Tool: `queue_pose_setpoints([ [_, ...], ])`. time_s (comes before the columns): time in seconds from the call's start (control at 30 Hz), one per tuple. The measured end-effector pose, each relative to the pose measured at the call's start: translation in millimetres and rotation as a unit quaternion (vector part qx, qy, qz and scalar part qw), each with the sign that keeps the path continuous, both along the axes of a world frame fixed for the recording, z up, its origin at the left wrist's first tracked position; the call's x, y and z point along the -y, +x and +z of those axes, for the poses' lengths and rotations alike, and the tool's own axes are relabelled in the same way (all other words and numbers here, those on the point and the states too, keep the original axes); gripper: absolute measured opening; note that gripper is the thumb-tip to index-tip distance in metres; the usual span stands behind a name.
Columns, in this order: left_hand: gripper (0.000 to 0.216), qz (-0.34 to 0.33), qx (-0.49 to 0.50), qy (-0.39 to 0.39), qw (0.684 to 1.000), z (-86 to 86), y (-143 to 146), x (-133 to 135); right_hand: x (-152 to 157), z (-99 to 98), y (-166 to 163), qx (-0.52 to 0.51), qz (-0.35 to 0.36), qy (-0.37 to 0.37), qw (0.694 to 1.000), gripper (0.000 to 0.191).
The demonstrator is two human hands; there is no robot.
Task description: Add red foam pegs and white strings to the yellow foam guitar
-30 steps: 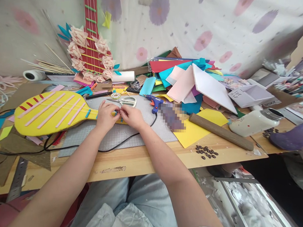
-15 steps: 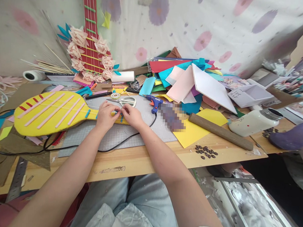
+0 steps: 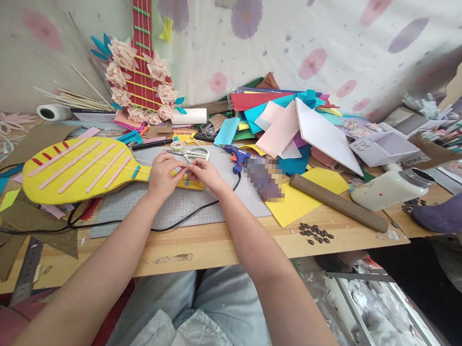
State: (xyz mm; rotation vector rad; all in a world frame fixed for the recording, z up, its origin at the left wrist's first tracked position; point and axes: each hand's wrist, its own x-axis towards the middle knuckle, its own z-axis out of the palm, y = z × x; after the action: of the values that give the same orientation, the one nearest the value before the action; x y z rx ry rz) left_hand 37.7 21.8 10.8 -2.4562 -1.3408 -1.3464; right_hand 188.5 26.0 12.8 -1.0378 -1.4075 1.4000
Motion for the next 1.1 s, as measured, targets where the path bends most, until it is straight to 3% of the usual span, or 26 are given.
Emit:
queue_pose_setpoints([
  [0.3, 0.007, 0.001, -0.008, -0.058, 0.998, 2.3, 0.2, 1.3, 1.7, 1.3, -1.2, -0.032, -0.015, -0.035, 0.999, 0.024],
  [0.47, 0.005, 0.018, 0.039, -0.069, 0.997, 2.2, 1.1, 2.4, 4.9, 2.1, -2.4, -0.112, 0.041, -0.069, 0.990, 0.037],
  [0.9, 0.005, 0.007, 0.215, -0.212, 0.953, -5.2, -6.1, -10.3, 2.2, 0.8, -3.6, -0.019, 0.048, 0.076, 0.996, 0.025],
  [1.1, 0.008, -0.008, 0.264, -0.251, 0.931, -3.5, -6.4, -9.5, 6.6, 2.2, -5.6, 0.071, 0.009, 0.126, 0.989, 0.020],
])
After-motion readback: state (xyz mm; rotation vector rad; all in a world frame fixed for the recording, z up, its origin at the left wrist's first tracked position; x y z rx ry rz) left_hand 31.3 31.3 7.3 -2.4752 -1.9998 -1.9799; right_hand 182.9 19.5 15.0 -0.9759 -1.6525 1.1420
